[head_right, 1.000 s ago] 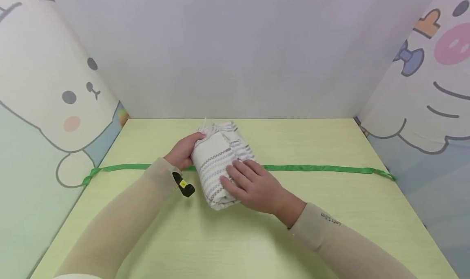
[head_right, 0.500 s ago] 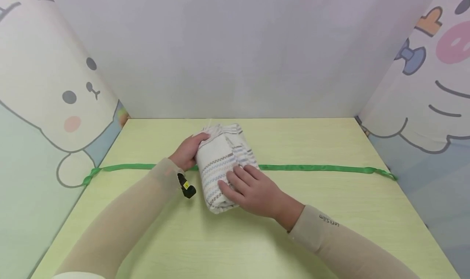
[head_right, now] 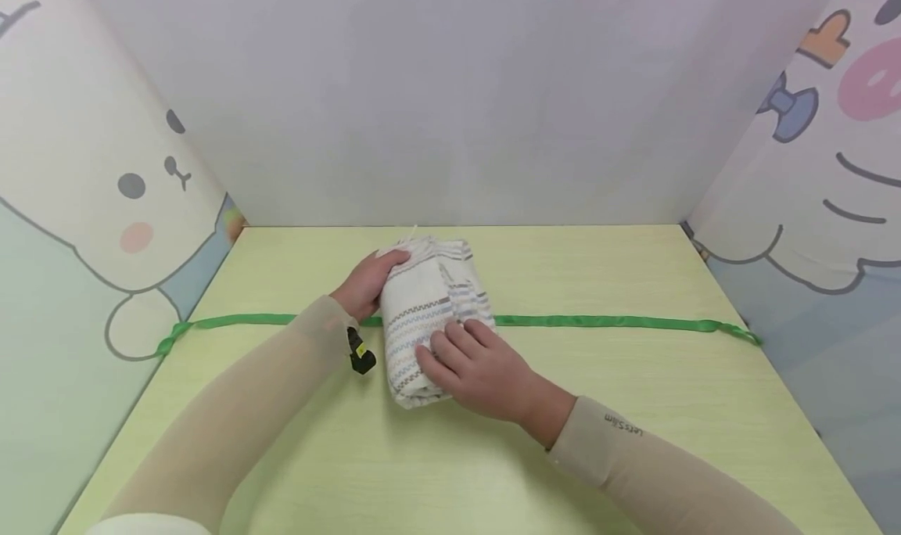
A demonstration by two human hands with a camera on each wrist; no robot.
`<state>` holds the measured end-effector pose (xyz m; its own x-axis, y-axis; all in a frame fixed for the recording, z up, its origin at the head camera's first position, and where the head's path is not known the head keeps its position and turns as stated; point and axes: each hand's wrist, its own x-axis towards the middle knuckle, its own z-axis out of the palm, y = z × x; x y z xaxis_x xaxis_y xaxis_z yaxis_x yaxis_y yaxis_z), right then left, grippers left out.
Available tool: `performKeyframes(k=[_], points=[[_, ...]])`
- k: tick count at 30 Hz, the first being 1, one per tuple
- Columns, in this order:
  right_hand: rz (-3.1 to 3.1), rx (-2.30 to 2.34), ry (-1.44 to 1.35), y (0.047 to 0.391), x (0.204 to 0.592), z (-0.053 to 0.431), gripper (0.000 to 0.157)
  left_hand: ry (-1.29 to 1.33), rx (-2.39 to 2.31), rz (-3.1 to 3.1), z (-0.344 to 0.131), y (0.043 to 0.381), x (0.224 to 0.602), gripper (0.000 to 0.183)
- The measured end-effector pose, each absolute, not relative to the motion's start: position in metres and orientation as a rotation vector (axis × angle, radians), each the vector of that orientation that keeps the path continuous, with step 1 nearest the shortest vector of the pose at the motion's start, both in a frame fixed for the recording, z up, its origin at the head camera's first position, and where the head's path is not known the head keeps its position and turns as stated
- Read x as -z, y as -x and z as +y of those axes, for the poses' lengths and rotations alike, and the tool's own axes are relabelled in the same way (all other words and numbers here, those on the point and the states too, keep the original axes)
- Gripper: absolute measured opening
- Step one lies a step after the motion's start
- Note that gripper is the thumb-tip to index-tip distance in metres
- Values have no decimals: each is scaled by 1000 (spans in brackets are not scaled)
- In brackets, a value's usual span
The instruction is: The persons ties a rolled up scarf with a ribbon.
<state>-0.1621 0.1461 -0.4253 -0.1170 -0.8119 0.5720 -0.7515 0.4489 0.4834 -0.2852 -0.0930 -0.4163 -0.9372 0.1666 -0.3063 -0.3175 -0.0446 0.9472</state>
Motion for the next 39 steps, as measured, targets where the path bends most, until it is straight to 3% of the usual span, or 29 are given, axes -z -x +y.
performKeyframes(k=[22,26,30,33,39], points=[[-2000,240,-1325,155,427,133,29,67,-1903,2020,-85,301,414,51],[-2006,246,-1323,157,430,132,28,81,-1853,2046,-84,304,414,62],[-2013,253,-1322,159,434,133,28,97,-1800,2069,-82,306,415,89],[-2028,261,-1331,160,438,134,30,104,-1792,2071,-81,307,417,99],[-2044,258,-1359,163,445,132,34,27,-1841,2042,-80,310,421,60]])
